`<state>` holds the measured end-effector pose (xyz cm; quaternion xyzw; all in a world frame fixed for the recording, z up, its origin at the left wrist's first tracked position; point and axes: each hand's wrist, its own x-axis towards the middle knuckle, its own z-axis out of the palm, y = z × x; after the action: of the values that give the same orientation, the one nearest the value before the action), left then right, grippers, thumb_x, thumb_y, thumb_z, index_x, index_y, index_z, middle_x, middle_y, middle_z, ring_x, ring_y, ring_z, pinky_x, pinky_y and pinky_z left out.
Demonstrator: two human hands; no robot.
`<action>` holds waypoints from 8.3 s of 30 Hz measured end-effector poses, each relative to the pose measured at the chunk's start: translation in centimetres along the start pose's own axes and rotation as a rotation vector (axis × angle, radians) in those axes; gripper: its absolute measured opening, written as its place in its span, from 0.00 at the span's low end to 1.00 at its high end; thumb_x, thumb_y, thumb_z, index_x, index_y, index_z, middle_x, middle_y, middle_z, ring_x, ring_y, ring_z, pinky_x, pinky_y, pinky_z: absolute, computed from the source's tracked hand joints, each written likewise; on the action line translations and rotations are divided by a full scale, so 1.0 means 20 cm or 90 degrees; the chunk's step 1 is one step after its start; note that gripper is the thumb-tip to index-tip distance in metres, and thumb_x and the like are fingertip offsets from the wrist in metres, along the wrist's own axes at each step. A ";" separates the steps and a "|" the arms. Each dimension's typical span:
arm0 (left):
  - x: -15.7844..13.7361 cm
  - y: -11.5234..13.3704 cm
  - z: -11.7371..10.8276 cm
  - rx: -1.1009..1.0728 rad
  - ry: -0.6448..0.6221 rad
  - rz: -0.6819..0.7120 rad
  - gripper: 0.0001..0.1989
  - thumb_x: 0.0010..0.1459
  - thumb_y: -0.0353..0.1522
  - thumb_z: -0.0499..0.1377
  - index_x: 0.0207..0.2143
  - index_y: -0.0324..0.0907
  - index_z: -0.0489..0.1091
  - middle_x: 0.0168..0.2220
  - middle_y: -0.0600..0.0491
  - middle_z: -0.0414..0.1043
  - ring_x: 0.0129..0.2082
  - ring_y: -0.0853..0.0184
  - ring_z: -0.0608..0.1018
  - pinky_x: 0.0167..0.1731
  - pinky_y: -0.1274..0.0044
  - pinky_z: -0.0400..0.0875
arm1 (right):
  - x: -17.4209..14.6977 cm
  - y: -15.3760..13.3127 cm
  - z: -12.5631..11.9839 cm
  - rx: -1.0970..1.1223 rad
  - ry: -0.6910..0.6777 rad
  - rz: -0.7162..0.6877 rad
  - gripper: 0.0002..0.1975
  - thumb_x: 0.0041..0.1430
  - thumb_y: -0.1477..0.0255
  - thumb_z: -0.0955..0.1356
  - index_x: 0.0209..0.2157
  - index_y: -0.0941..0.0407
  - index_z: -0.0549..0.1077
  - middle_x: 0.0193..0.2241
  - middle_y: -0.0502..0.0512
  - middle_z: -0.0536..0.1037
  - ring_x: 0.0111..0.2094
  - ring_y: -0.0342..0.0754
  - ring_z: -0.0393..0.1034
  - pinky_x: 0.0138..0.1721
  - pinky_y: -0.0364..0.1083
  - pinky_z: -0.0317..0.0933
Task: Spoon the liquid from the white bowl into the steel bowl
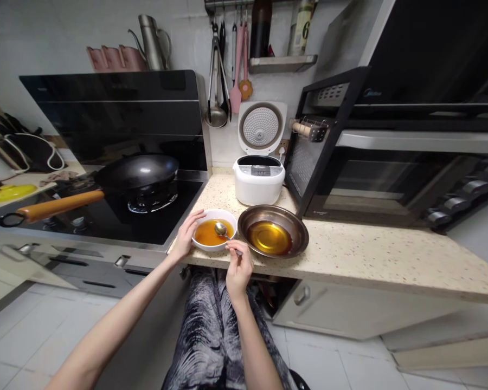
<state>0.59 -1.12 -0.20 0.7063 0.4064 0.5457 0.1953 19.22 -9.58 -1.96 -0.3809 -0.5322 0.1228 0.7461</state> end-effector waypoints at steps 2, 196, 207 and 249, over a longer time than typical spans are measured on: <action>0.00 0.00 0.00 -0.001 0.002 0.001 0.20 0.71 0.38 0.48 0.53 0.42 0.76 0.62 0.44 0.71 0.65 0.55 0.71 0.68 0.58 0.59 | 0.01 -0.01 -0.01 0.000 0.010 -0.001 0.09 0.70 0.71 0.64 0.36 0.55 0.74 0.35 0.55 0.80 0.40 0.47 0.77 0.44 0.49 0.71; -0.01 0.03 0.00 0.005 -0.006 0.003 0.21 0.72 0.40 0.48 0.54 0.43 0.76 0.63 0.44 0.70 0.65 0.55 0.70 0.68 0.58 0.59 | 0.06 0.02 -0.02 -0.103 -0.076 -0.131 0.09 0.68 0.78 0.65 0.45 0.53 0.75 0.38 0.55 0.82 0.42 0.48 0.79 0.45 0.49 0.74; -0.01 0.02 -0.01 0.010 -0.008 0.006 0.21 0.71 0.39 0.48 0.54 0.41 0.76 0.63 0.43 0.71 0.65 0.55 0.71 0.68 0.59 0.60 | 0.03 0.04 0.01 -0.021 -0.038 -0.004 0.06 0.70 0.73 0.64 0.39 0.54 0.73 0.38 0.55 0.81 0.41 0.47 0.78 0.44 0.49 0.74; 0.00 0.00 -0.01 0.004 0.005 0.003 0.20 0.70 0.38 0.49 0.52 0.43 0.77 0.62 0.44 0.72 0.65 0.55 0.71 0.69 0.58 0.57 | 0.12 -0.03 -0.20 -0.131 0.084 -0.122 0.07 0.70 0.75 0.64 0.43 0.54 0.75 0.38 0.56 0.81 0.41 0.48 0.78 0.45 0.51 0.74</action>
<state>0.50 -1.11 -0.04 0.7055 0.4074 0.5477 0.1904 23.55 -10.27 -0.50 -0.4103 -0.5257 -0.0297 0.7446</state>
